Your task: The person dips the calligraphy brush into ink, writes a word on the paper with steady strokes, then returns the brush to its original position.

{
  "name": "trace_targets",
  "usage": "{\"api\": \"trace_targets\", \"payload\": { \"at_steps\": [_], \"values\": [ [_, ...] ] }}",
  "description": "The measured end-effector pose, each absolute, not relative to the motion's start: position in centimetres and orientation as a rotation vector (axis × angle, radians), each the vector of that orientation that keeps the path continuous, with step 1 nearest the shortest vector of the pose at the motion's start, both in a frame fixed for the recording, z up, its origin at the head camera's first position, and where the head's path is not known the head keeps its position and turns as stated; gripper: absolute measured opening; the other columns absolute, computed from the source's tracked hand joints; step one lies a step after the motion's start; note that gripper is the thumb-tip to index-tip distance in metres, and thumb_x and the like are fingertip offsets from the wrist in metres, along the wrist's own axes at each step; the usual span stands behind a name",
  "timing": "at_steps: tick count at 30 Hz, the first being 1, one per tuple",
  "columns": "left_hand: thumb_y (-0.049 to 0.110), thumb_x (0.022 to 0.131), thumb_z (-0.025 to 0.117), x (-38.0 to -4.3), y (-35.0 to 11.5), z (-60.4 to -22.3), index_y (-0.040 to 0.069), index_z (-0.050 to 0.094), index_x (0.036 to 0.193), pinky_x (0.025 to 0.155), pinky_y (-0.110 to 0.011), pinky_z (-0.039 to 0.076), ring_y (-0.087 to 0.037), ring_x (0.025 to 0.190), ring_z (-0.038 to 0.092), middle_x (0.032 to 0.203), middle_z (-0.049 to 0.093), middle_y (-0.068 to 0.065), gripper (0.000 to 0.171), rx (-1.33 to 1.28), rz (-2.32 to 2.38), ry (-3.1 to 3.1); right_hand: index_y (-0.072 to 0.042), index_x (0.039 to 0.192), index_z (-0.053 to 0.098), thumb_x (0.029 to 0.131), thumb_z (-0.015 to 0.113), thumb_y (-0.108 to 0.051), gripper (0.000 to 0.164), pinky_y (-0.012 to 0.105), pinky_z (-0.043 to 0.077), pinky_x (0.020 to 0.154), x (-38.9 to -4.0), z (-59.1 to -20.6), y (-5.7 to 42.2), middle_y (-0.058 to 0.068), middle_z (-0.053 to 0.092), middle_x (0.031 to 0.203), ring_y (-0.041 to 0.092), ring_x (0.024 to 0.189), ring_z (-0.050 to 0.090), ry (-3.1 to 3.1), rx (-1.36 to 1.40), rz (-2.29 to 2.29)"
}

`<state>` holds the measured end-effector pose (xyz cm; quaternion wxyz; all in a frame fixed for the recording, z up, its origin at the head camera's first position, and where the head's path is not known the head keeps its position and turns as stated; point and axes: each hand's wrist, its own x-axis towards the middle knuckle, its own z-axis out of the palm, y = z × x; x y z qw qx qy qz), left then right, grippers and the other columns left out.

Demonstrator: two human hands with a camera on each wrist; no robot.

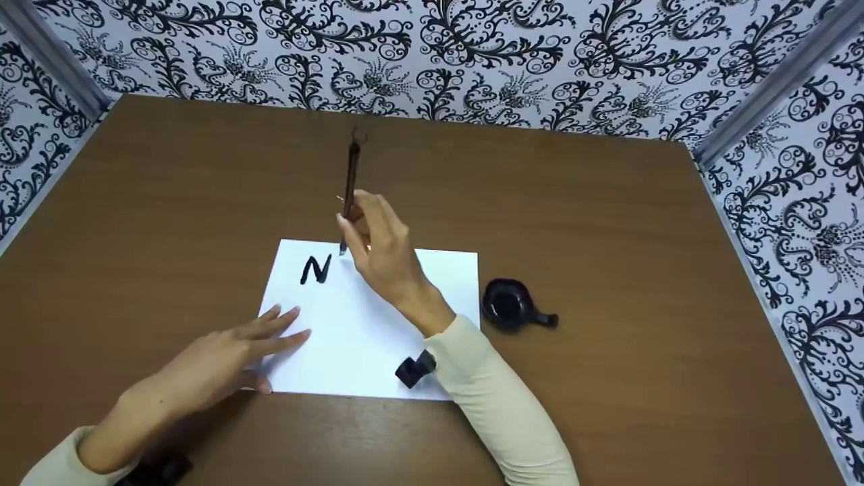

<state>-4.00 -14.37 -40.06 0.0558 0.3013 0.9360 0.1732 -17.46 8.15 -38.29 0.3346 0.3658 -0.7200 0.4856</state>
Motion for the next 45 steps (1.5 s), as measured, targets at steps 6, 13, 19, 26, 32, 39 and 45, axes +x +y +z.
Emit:
{"api": "trace_targets", "payload": {
  "at_steps": [6,13,19,26,32,39,45],
  "values": [
    [0.034,0.067,0.068,-4.0,-14.5,-40.0,0.013,0.056,0.136,0.066,-0.044,0.052,-0.038,0.132,0.038,0.147,0.04,-0.015,0.073,0.895,0.512,2.833,0.003,0.106,0.055,0.083,0.069,0.005,0.026,0.022,0.053,0.057,-17.9,-39.1,7.9,0.012,0.063,0.091,0.021,0.083,0.068,-1.864,0.923,1.257],
    [0.031,0.068,0.071,-4.0,-14.5,-39.9,0.013,0.056,0.136,0.066,-0.044,0.052,-0.038,0.132,0.037,0.147,0.039,-0.015,0.072,0.893,0.528,2.826,0.001,0.106,0.056,0.084,0.069,0.002,0.025,0.022,0.053,0.056,-18.0,-39.5,7.8,0.009,0.063,0.09,0.018,0.082,0.068,-1.879,0.895,1.277],
    [0.032,0.068,0.072,-4.0,-14.4,-39.9,0.014,0.056,0.135,0.067,-0.045,0.052,-0.038,0.132,0.038,0.147,0.04,-0.014,0.072,0.886,0.539,2.83,0.001,0.106,0.055,0.084,0.069,0.001,0.026,0.022,0.053,0.057,-18.1,-39.7,7.8,0.009,0.063,0.091,0.018,0.082,0.068,-1.892,0.885,1.264],
    [0.032,0.067,0.072,-4.0,-14.4,-39.9,0.014,0.056,0.135,0.068,-0.046,0.052,-0.038,0.132,0.038,0.147,0.04,-0.014,0.072,0.883,0.538,2.831,0.001,0.106,0.055,0.084,0.069,0.002,0.027,0.023,0.053,0.057,-18.1,-39.7,7.7,0.011,0.063,0.091,0.018,0.083,0.068,-1.875,0.902,1.269],
    [0.031,0.067,0.074,-4.0,-14.4,-39.9,0.014,0.057,0.135,0.065,-0.042,0.052,-0.037,0.131,0.039,0.146,0.041,-0.014,0.072,0.892,0.533,2.84,0.002,0.107,0.055,0.084,0.068,0.002,0.026,0.027,0.054,0.055,-18.2,-39.9,7.7,0.011,0.062,0.091,0.02,0.083,0.068,-1.874,0.929,1.278],
    [0.034,0.065,0.071,-3.9,-14.4,-40.0,0.012,0.058,0.134,0.058,-0.038,0.051,-0.038,0.129,0.042,0.144,0.044,-0.016,0.073,0.94,0.528,2.866,0.004,0.108,0.054,0.085,0.067,0.002,0.026,0.022,0.053,0.058,-18.3,-40.0,7.8,0.015,0.061,0.093,0.02,0.084,0.067,-1.897,0.957,1.277],
    [0.034,0.066,0.07,-3.9,-14.4,-39.9,0.012,0.057,0.134,0.059,-0.039,0.051,-0.038,0.129,0.042,0.144,0.043,-0.016,0.072,0.938,0.539,2.859,0.003,0.107,0.055,0.084,0.068,0.003,0.026,0.024,0.053,0.062,-18.3,-39.7,7.8,0.013,0.062,0.093,0.022,0.083,0.067,-1.894,0.977,1.235]
  ]
}}
